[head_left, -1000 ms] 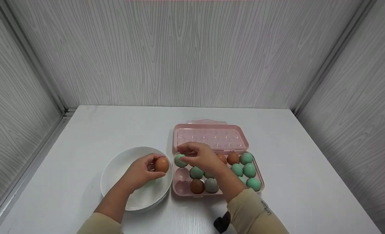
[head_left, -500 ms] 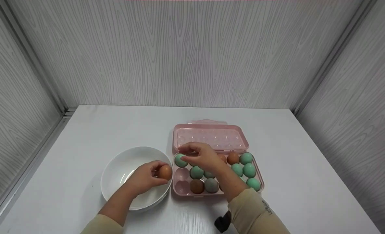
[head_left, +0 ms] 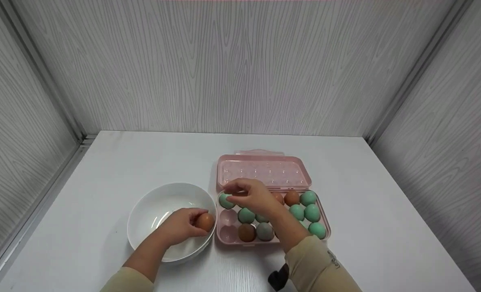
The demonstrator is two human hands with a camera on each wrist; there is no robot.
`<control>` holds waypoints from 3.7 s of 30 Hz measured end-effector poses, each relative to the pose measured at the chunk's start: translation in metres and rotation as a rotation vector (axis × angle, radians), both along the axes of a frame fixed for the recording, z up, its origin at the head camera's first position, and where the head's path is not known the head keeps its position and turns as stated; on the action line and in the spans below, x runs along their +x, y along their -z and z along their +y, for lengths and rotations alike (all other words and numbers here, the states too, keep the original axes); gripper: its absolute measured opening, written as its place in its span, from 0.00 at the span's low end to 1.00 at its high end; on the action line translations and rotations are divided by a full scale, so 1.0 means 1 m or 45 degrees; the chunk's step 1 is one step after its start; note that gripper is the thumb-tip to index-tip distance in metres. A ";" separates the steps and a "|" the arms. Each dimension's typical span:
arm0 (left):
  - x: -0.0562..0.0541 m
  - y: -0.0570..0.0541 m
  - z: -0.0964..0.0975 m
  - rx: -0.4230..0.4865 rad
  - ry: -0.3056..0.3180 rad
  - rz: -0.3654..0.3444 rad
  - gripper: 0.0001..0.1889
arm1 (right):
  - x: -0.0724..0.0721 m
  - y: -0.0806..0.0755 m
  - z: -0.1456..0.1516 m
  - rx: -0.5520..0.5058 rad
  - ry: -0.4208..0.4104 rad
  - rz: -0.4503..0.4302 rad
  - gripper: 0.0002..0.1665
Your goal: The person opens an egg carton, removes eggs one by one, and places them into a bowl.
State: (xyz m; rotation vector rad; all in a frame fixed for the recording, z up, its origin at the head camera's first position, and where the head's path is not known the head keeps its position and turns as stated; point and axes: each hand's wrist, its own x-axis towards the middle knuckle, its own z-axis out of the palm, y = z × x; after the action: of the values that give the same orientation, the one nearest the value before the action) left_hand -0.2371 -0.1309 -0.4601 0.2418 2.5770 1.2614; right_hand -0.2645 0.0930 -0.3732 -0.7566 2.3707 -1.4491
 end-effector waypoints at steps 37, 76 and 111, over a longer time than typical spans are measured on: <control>0.005 -0.005 -0.026 0.221 0.100 -0.084 0.28 | -0.020 0.036 0.012 0.056 0.050 -0.053 0.15; -0.012 -0.033 -0.002 0.402 -0.136 0.071 0.25 | -0.044 0.064 0.035 0.041 0.199 -0.036 0.20; -0.013 -0.024 -0.005 0.414 -0.074 0.078 0.23 | -0.058 0.103 -0.014 0.491 0.240 0.083 0.17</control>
State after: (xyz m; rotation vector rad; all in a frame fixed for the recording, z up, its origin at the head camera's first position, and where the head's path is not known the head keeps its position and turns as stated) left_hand -0.2500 -0.1358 -0.4359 0.2721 2.4315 1.7180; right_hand -0.3224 0.0793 -0.4762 -0.4990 2.7162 -0.9870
